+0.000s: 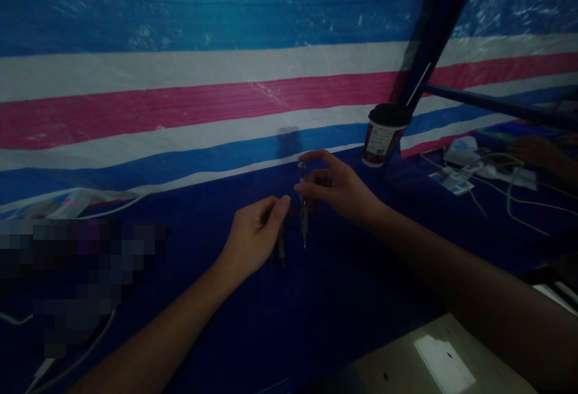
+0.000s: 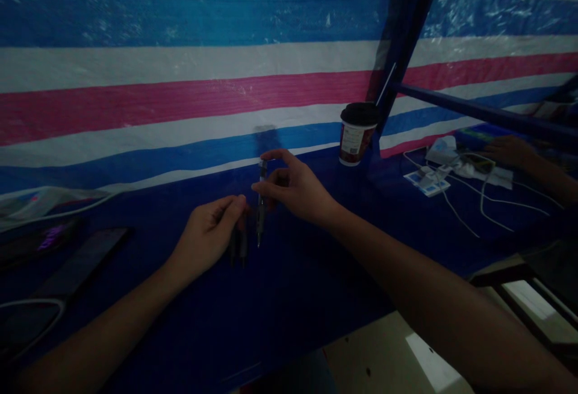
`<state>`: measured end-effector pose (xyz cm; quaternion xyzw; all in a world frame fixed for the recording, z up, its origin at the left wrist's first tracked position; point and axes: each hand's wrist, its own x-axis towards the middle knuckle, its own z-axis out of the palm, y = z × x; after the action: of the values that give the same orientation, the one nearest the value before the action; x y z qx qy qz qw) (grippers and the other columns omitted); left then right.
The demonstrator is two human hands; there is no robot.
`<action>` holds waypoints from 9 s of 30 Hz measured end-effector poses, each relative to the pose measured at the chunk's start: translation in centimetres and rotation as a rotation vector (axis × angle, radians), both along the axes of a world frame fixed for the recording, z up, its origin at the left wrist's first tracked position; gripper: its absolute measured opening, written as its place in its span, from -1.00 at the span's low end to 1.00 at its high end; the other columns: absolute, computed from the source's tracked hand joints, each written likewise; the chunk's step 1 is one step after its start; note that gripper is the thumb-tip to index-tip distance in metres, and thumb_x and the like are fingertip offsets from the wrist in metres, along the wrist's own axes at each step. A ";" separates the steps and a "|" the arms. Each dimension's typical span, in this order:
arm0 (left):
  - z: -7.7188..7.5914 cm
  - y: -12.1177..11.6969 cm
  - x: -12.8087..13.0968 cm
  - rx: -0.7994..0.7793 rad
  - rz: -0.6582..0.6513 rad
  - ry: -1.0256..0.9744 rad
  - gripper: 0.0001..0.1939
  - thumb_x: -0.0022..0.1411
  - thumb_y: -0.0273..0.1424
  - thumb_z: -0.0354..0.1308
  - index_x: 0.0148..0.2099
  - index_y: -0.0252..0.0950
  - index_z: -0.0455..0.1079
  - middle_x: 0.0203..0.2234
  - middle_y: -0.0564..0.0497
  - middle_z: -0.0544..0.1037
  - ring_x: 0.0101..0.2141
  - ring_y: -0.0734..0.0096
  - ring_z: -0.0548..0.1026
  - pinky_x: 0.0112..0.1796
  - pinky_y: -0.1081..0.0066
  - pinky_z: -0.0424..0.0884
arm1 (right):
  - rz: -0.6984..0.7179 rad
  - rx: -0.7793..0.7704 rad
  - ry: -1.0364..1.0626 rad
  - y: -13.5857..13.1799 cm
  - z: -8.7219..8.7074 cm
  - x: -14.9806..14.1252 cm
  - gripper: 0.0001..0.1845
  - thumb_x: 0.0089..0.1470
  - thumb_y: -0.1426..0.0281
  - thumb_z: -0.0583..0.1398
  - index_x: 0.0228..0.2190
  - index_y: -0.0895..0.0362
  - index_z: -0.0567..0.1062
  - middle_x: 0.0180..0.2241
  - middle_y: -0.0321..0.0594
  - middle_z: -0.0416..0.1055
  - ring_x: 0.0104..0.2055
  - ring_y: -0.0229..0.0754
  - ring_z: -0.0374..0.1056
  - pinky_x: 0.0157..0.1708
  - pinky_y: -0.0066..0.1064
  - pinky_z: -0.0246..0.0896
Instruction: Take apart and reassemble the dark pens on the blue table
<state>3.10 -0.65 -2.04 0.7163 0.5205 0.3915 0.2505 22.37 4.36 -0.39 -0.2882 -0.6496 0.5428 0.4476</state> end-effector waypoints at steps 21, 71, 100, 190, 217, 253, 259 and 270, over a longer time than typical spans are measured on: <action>0.4 0.9 -0.9 -0.150 0.129 0.573 -0.67 0.29 -0.15 0.09 -0.42 -0.23 0.46 -0.61 0.02 0.51 -0.54 0.25 0.47 -0.45 0.31 0.22 | -0.045 0.078 -0.373 0.7 -0.3 0.9 -0.55 0.09 0.38 0.31 -0.02 0.12 0.32 -0.58 -0.44 0.41 -0.60 -0.25 0.39 -0.55 -0.41 0.25; 0.8 2.8 -4.1 0.309 0.022 -0.014 -0.76 0.22 -0.25 0.28 -0.10 -0.20 0.41 -0.31 0.01 0.55 -0.35 0.35 0.48 -0.27 0.37 0.42 | 0.319 0.183 -0.597 -0.1 1.0 1.4 -0.59 0.39 0.17 -0.01 -0.30 0.16 0.48 -0.53 -0.40 0.18 -0.51 -0.31 0.13 -0.46 -0.45 0.08; 0.7 2.6 -3.9 0.104 -0.192 0.284 -0.62 0.37 -0.19 -0.06 -0.44 -0.22 0.37 -0.67 0.14 0.33 -0.62 0.44 0.29 -0.53 0.45 0.15 | -0.042 0.610 -0.796 0.2 1.8 2.2 -0.76 0.12 0.40 0.34 -0.15 0.15 0.50 -0.23 -0.18 0.54 -0.28 -0.20 0.39 -0.29 -0.42 0.12; -1.2 2.8 -3.9 0.372 -0.229 0.313 -0.75 0.45 -0.35 0.04 -0.03 -0.28 0.53 -0.31 -0.05 0.61 -0.29 0.32 0.57 -0.22 0.32 0.50 | -0.138 0.532 -0.827 0.1 2.3 2.9 -0.65 0.31 0.13 0.17 -0.25 0.15 0.57 -0.51 -0.26 0.45 -0.50 -0.24 0.29 -0.44 -0.38 -0.01; -0.5 3.1 -2.9 0.059 0.047 -0.450 -0.58 0.09 -0.29 0.39 -0.05 -0.23 0.35 -0.47 0.12 0.55 -0.45 0.43 0.55 -0.37 0.41 0.49 | 0.269 0.307 -0.701 -0.3 1.5 1.9 -0.69 0.30 0.22 0.18 -0.31 0.17 0.61 -0.47 -0.30 0.51 -0.49 -0.31 0.30 -0.46 -0.45 0.09; -0.7 2.6 -3.0 0.020 0.295 0.045 -0.69 0.28 -0.08 0.19 -0.26 -0.23 0.44 -0.64 0.11 0.43 -0.65 0.40 0.33 -0.59 0.41 0.11 | 0.060 0.099 -0.387 1.5 -0.3 1.6 -0.37 -0.02 0.28 0.44 0.03 0.09 0.35 -0.55 -0.48 0.39 -0.62 -0.30 0.34 -0.63 -0.46 0.21; -0.5 1.7 -2.4 -0.101 0.297 0.430 -0.65 0.33 -0.06 0.11 -0.07 -0.22 0.43 -0.55 0.07 0.52 -0.53 0.28 0.49 -0.51 0.37 0.19 | -0.017 0.087 -0.372 0.8 0.5 1.5 -0.35 0.02 0.25 0.42 0.10 0.06 0.37 -0.56 -0.45 0.40 -0.64 -0.30 0.32 -0.66 -0.44 0.21; -1.0 1.7 -2.5 -0.099 0.220 0.514 -0.64 0.26 -0.24 0.16 0.07 -0.25 0.36 -0.52 0.05 0.54 -0.50 0.24 0.50 -0.49 0.35 0.17 | -0.050 0.097 -0.409 1.2 0.3 1.9 -0.42 0.05 0.27 0.39 0.05 0.06 0.34 -0.57 -0.45 0.41 -0.66 -0.26 0.35 -0.67 -0.42 0.25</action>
<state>0.61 1.08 -3.04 0.7181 0.6600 0.1961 0.1011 24.28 5.55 -0.11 -0.3865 -0.7450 0.4298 0.3328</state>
